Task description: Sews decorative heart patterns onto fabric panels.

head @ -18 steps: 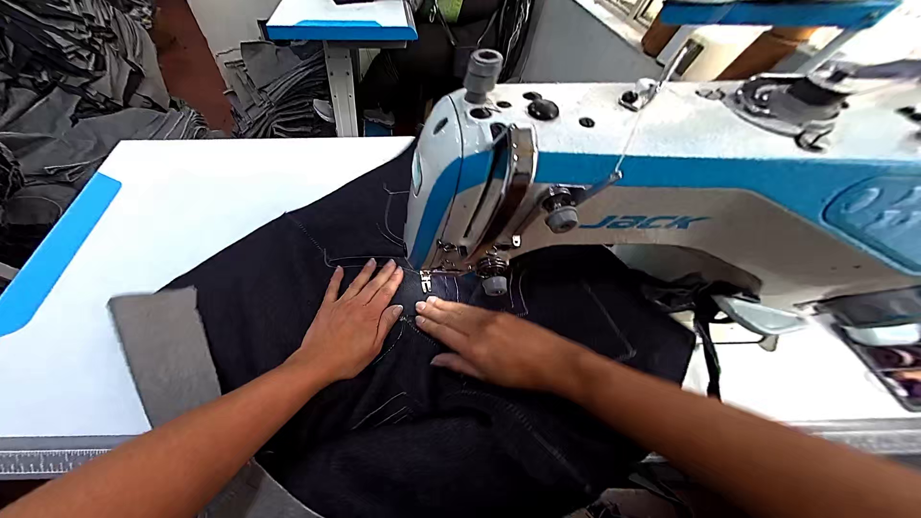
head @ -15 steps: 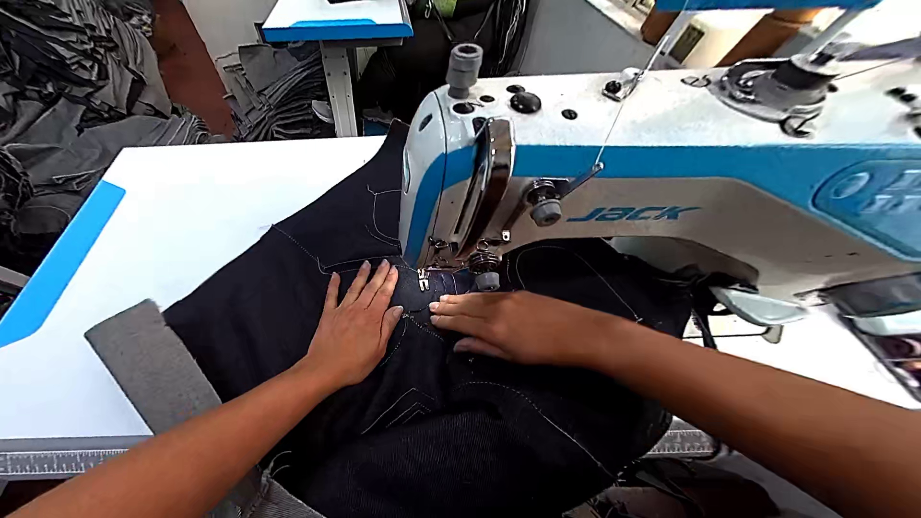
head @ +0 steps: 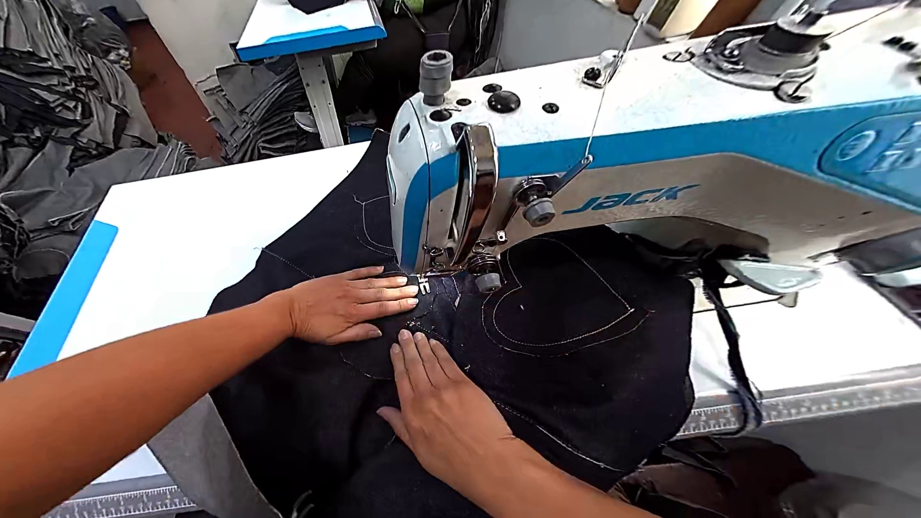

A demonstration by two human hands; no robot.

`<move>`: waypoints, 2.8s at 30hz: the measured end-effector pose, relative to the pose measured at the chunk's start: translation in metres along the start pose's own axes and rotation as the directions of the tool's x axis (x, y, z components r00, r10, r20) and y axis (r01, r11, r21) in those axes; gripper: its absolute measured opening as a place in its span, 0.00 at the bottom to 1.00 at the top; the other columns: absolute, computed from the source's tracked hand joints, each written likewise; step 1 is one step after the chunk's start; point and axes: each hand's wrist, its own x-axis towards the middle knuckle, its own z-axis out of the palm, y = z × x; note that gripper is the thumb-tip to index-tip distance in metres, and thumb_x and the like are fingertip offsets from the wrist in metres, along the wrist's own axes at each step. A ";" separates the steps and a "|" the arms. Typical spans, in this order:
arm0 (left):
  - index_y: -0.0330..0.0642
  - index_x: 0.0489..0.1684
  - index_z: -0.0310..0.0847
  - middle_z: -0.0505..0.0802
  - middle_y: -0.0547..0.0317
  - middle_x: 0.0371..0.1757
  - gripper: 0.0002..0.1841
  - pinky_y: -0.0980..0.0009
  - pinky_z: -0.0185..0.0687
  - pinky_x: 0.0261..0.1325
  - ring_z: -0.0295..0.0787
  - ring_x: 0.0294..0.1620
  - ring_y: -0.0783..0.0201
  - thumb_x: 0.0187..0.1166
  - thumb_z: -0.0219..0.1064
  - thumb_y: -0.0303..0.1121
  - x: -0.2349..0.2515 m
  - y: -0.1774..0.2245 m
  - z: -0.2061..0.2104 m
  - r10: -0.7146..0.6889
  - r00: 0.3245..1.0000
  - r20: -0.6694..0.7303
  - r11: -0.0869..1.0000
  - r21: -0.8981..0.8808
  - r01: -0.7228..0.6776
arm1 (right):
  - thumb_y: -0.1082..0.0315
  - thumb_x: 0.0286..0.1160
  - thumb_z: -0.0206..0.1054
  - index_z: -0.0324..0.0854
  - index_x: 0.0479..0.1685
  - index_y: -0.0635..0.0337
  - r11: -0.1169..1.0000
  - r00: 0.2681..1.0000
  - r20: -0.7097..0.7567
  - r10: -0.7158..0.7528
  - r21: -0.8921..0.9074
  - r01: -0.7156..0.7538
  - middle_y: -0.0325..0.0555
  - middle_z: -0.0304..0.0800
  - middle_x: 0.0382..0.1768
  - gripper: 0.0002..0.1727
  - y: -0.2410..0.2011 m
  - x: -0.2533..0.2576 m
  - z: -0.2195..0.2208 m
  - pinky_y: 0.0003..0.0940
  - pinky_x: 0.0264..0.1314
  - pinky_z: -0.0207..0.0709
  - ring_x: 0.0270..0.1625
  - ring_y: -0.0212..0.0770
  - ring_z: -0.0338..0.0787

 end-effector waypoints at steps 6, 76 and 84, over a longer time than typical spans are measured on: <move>0.44 0.90 0.63 0.69 0.56 0.91 0.33 0.47 0.48 0.93 0.56 0.94 0.57 0.92 0.37 0.52 0.006 0.050 0.015 -0.286 0.950 -0.125 0.956 0.034 0.292 | 0.56 0.85 0.50 0.81 0.72 0.67 0.962 0.937 -0.223 -0.268 -0.012 0.272 0.56 0.82 0.77 0.29 0.069 -0.019 0.011 0.43 0.84 0.70 0.81 0.48 0.81; 0.39 0.86 0.68 0.72 0.46 0.88 0.49 0.26 0.32 0.88 0.52 0.94 0.44 0.80 0.43 0.74 0.048 0.044 0.012 -0.643 0.751 -0.146 0.763 -0.047 0.644 | 0.63 0.80 0.63 0.83 0.72 0.59 0.952 0.967 -0.215 -0.136 0.240 0.188 0.55 0.78 0.79 0.23 0.102 -0.016 0.000 0.53 0.61 0.84 0.67 0.56 0.88; 0.38 0.82 0.73 0.81 0.42 0.81 0.49 0.28 0.43 0.87 0.67 0.88 0.42 0.80 0.36 0.74 0.040 -0.013 0.000 -0.232 0.966 -0.110 0.971 0.037 0.237 | 0.61 0.83 0.57 0.79 0.75 0.67 0.991 0.959 -0.256 0.120 0.086 -0.101 0.55 0.77 0.81 0.26 0.014 -0.007 0.008 0.46 0.56 0.82 0.66 0.53 0.89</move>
